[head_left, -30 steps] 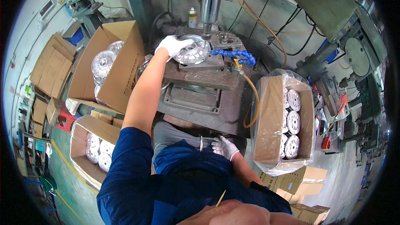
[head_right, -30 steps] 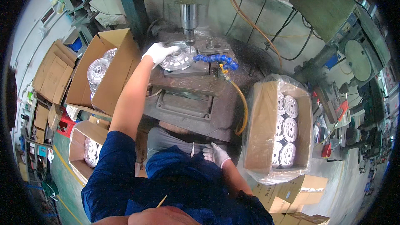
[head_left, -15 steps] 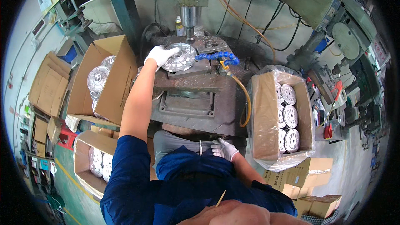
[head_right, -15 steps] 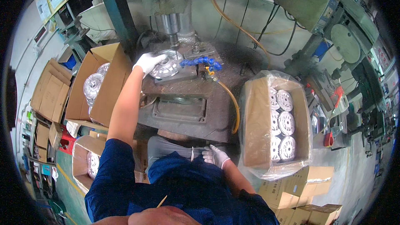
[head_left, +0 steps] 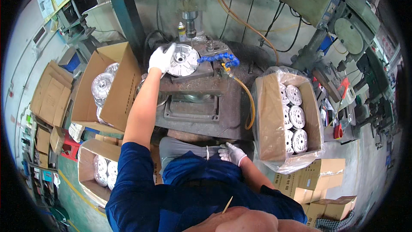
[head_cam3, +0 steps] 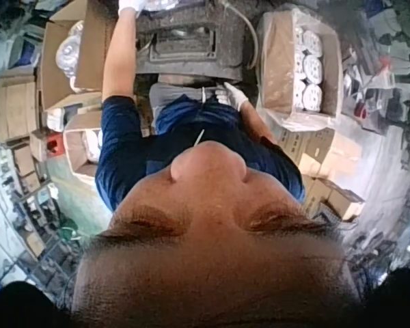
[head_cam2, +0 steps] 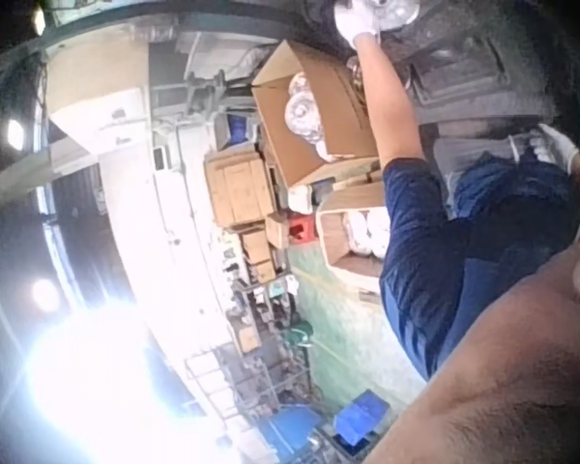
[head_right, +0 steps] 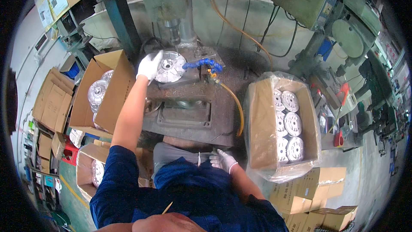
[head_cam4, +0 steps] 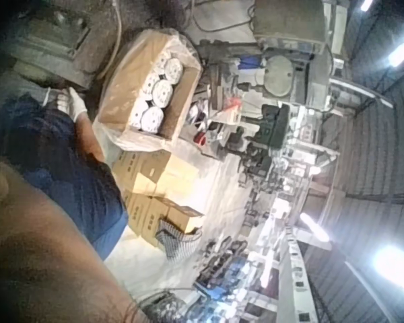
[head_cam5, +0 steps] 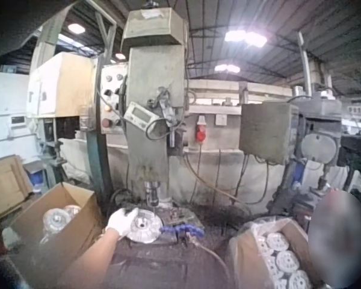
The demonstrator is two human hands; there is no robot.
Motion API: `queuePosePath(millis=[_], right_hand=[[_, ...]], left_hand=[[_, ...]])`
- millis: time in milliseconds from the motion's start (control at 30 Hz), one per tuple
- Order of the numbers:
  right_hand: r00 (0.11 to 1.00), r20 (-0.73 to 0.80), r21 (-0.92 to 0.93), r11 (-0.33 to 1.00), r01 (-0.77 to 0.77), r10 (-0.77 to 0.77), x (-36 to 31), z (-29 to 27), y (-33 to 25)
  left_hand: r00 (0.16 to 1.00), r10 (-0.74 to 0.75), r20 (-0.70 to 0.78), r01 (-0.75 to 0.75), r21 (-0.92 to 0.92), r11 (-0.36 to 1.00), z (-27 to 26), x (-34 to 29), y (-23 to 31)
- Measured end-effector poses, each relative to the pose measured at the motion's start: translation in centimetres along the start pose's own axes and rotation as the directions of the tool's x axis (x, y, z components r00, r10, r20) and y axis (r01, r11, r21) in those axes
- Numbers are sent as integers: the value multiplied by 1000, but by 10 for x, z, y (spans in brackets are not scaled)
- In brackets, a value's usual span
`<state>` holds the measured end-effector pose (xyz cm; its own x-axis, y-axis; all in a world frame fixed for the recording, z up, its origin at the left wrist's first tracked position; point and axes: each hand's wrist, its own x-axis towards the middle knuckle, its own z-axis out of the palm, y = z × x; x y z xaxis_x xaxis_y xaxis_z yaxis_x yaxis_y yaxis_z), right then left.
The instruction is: Loading and unloading metal disk parts onto an industrial machine for processing.
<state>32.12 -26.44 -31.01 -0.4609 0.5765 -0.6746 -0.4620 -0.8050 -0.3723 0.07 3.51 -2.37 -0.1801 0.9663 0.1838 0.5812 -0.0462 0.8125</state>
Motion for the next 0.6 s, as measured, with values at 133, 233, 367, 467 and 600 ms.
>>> queuePosePath(millis=[133,233,367,467,600], right_hand=[[1000,10,-19,1000,-8,8,-2,3,-2],[1000,23,6,1000,-5,4,-2,-3,1],[994,54,-40,994,99,-97,-30,20,1],[968,97,-631,739,238,-230,-75,75,-21],[851,359,-808,328,489,-384,-108,152,-62]], left_hand=[[988,101,-114,-78,193,978,-29,-17,-6],[996,-64,-66,59,-75,995,-59,-54,-22],[967,-82,241,254,-936,244,-51,-138,-2],[675,184,714,719,-581,-382,-39,-181,-129],[355,259,898,917,-281,-283,2,-273,-155]])
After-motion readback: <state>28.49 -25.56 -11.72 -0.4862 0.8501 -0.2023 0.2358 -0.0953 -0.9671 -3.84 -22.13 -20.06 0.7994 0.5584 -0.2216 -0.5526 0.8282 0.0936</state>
